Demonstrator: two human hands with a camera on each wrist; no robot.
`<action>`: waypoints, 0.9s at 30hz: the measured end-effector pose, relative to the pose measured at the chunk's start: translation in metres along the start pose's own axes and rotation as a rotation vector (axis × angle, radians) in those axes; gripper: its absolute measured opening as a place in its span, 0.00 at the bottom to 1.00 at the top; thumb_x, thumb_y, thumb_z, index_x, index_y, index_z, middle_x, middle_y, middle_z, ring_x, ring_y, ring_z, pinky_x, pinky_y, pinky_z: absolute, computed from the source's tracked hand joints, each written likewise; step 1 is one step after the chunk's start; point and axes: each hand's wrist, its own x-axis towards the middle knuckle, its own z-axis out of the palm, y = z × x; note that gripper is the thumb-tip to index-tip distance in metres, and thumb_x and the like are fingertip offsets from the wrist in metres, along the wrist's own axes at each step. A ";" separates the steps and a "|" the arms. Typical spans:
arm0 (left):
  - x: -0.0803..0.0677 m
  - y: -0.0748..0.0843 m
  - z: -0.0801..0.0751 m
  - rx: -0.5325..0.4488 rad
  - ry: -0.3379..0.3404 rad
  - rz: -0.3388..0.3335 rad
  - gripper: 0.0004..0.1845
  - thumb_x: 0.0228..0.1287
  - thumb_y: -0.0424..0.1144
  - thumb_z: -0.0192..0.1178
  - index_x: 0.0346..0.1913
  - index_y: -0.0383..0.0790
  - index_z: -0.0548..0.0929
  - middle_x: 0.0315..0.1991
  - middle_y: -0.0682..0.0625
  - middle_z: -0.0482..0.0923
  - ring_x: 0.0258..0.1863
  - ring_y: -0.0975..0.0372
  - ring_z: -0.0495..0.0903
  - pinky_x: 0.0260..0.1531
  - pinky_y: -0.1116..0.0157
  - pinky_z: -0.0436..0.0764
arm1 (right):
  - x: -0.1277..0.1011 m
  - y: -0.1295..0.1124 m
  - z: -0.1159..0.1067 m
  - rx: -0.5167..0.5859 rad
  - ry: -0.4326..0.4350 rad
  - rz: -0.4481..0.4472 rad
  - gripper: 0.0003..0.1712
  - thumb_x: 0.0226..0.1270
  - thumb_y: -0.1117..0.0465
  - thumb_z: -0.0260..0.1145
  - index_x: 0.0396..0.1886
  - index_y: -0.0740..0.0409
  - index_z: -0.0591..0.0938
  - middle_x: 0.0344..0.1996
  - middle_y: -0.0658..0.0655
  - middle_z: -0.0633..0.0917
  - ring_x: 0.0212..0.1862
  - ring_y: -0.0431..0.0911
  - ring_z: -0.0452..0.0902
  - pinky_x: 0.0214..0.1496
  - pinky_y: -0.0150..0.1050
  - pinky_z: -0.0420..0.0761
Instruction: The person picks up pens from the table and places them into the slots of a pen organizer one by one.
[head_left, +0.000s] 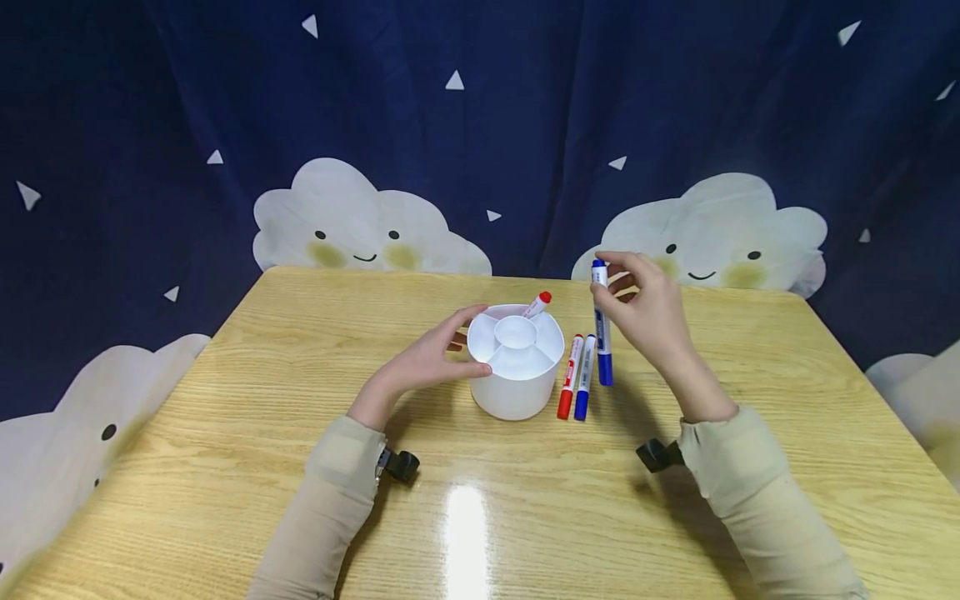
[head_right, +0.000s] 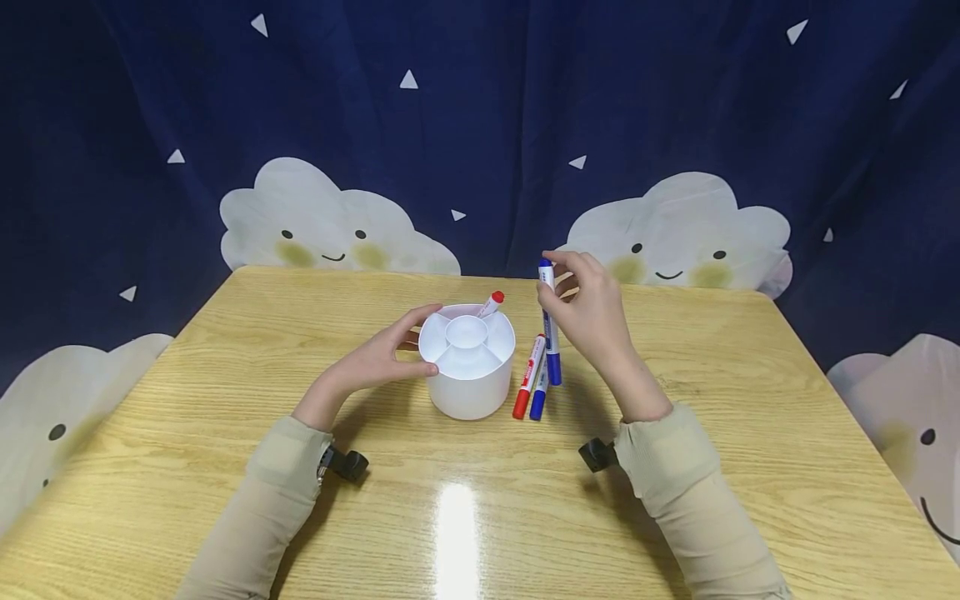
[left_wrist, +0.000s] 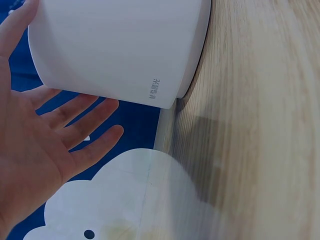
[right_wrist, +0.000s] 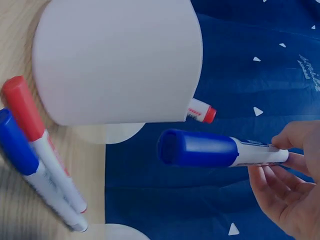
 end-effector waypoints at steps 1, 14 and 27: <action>0.000 0.000 0.000 0.000 -0.001 0.001 0.45 0.50 0.47 0.68 0.69 0.52 0.54 0.64 0.53 0.60 0.55 0.54 0.69 0.57 0.55 0.69 | 0.000 -0.002 0.000 0.008 0.014 -0.008 0.20 0.57 0.63 0.63 0.50 0.59 0.78 0.36 0.57 0.80 0.33 0.43 0.77 0.30 0.17 0.73; 0.001 0.001 -0.001 0.013 -0.006 0.008 0.46 0.50 0.47 0.67 0.69 0.50 0.53 0.64 0.51 0.60 0.55 0.53 0.69 0.57 0.54 0.69 | 0.007 -0.026 -0.006 0.122 0.174 -0.119 0.19 0.55 0.63 0.66 0.49 0.60 0.79 0.34 0.55 0.80 0.33 0.28 0.74 0.34 0.18 0.75; -0.001 0.002 -0.001 0.003 -0.007 0.000 0.46 0.50 0.47 0.67 0.70 0.50 0.52 0.65 0.51 0.59 0.55 0.53 0.69 0.58 0.52 0.68 | 0.009 -0.048 -0.003 0.258 0.270 -0.165 0.21 0.52 0.70 0.67 0.48 0.65 0.76 0.39 0.57 0.79 0.34 0.31 0.76 0.36 0.22 0.78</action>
